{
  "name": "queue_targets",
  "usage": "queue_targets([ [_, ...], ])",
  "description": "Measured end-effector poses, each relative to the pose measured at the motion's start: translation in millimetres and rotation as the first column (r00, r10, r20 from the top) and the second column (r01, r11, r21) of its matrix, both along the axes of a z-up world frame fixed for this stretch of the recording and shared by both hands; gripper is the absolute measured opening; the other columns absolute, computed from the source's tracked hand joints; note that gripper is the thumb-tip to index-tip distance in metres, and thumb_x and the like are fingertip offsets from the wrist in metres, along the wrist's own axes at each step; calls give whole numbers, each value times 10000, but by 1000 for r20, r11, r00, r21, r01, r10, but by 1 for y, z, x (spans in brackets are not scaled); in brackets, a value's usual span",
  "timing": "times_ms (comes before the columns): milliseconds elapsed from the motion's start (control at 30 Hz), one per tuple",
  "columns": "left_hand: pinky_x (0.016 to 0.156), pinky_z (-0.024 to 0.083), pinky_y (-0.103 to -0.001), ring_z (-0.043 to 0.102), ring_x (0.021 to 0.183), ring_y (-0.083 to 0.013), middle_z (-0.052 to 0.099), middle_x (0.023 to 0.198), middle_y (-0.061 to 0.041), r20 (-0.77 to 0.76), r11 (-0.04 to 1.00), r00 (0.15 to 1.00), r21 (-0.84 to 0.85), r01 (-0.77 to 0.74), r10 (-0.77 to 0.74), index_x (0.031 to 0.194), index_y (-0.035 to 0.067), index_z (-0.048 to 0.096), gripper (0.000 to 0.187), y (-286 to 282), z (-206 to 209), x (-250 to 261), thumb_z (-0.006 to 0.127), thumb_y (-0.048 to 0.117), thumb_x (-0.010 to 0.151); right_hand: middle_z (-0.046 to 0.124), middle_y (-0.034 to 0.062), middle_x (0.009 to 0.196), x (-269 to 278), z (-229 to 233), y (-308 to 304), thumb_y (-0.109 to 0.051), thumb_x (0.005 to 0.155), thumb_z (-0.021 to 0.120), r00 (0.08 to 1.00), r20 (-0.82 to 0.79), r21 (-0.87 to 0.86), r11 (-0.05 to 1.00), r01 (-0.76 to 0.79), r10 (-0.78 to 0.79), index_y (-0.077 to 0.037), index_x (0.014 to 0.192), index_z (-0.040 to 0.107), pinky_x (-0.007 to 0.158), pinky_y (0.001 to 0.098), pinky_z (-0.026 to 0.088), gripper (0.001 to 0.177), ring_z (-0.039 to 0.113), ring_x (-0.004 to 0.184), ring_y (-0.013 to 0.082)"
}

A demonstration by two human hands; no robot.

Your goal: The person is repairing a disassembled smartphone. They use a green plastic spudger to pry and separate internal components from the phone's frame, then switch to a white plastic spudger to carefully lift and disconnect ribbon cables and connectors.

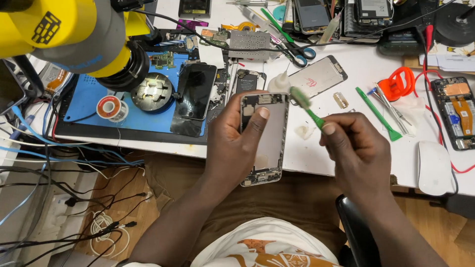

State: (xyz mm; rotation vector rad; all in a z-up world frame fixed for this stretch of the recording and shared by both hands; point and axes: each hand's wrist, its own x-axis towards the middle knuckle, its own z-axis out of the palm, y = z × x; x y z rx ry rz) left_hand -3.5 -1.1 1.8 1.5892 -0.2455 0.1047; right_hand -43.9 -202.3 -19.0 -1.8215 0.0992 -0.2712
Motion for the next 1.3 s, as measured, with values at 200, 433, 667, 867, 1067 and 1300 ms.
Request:
queue_targets([
  [200, 567, 372, -264, 396, 595, -73, 500, 654, 59, 68, 979, 998, 201, -27, 13, 1196, 141, 643, 257, -3, 4, -11, 541, 305, 1027, 608, 172, 809, -6, 33, 22, -7, 944, 719, 788, 506, -555, 832, -14, 351, 39, 913, 606, 630, 366, 396, 126, 547, 688, 273],
  [433, 670, 503, -266, 616, 746, -70, 728, 867, 32, 74, 984, 997, 180, 5, -18, 1202, 119, 645, 310, 3, 10, -12, 535, 339, 1014, 521, 60, 786, -9, 41, 17, -303, 975, 579, 901, 240, -600, 785, -155, 362, -36, 1122, 716, 651, 323, 358, 335, 480, 690, 198],
  [667, 681, 478, -246, 578, 728, -64, 690, 837, 35, 167, 979, 982, 198, 53, -86, 1140, 96, 682, 239, 0, 8, -17, 553, 257, 1019, 605, 84, 797, 4, 12, -5, -201, 968, 878, 922, 376, -625, 759, 182, 89, -16, 921, 629, 646, 348, 416, 314, 504, 653, 194],
  [867, 723, 586, -272, 737, 850, -120, 784, 973, -25, 156, 990, 986, 134, 35, -56, 1185, 96, 678, 276, 1, 1, -16, 608, 278, 990, 566, -4, 693, -3, 8, 9, -259, 941, 818, 927, 339, -637, 765, 98, 163, -96, 805, 554, 585, 319, 349, 339, 461, 581, 142],
  [1067, 709, 500, -274, 612, 791, -109, 688, 877, 22, 202, 982, 979, 182, -56, 19, 1146, 91, 674, 219, 7, 6, -8, 575, 213, 992, 561, 95, 707, -7, 27, 16, -176, 900, 836, 802, 531, -608, 783, 134, 275, -6, 829, 534, 569, 336, 349, 354, 479, 593, 218],
  [1300, 777, 525, -273, 628, 826, -89, 704, 918, 6, 177, 989, 981, 110, -95, 75, 1171, 74, 678, 266, 10, 23, -25, 592, 264, 1005, 573, 44, 804, 2, -9, -20, -147, 1022, 874, 920, 369, -503, 805, 315, -129, -46, 969, 571, 624, 327, 341, 324, 427, 649, 157],
])
